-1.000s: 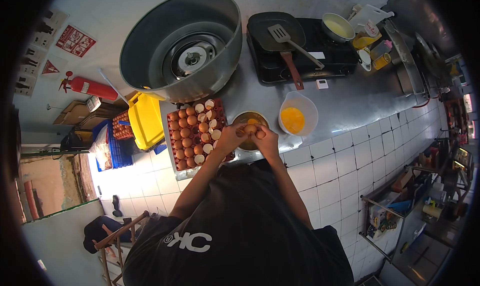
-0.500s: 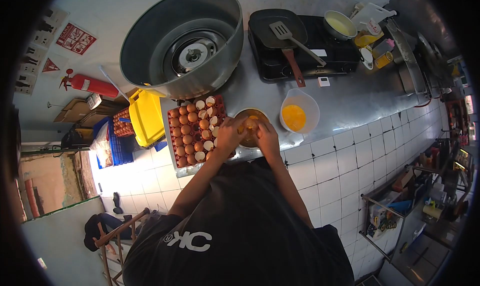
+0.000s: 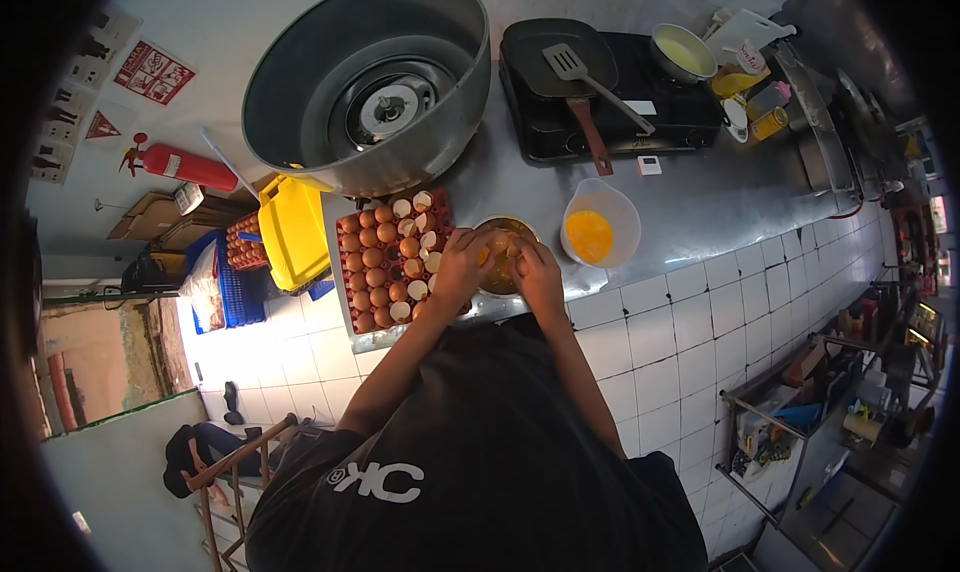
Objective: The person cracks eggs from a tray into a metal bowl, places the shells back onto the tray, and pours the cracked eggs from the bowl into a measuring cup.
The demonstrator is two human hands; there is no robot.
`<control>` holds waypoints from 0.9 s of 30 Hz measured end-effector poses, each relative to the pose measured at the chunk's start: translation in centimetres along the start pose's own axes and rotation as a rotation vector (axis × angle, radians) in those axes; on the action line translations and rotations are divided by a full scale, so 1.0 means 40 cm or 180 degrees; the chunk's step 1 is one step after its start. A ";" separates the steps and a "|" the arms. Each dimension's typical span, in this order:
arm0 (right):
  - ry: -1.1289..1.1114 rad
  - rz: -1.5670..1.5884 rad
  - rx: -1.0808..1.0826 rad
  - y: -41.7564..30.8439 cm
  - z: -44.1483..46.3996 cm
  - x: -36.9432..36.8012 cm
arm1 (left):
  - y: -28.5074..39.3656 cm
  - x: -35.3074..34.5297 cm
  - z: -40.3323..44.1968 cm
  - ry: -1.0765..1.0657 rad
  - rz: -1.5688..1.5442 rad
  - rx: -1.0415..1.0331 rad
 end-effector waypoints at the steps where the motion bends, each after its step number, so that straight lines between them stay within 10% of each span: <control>1: 0.0015 0.0108 -0.0184 0.002 0.001 -0.002 | -0.008 -0.006 -0.003 -0.0091 -0.0249 0.0162; 10: -0.0123 0.0947 -0.1014 -0.004 -0.018 -0.047 | -0.094 -0.029 -0.087 -0.0262 -0.1449 0.1616; 16: -0.0627 0.0735 -0.0399 -0.100 0.058 -0.091 | -0.143 0.057 -0.123 0.0097 -0.1670 0.1797; 27: -0.1990 0.1816 -0.0425 -0.265 0.148 -0.391 | -0.342 0.299 -0.264 0.0713 -0.0329 0.2342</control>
Point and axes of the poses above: each hand's wrist, its own z-axis towards the middle knuckle, its own x-axis out of the back of the hand, y = z × x, the point moved 3 cm from there along z, towards the middle knuckle
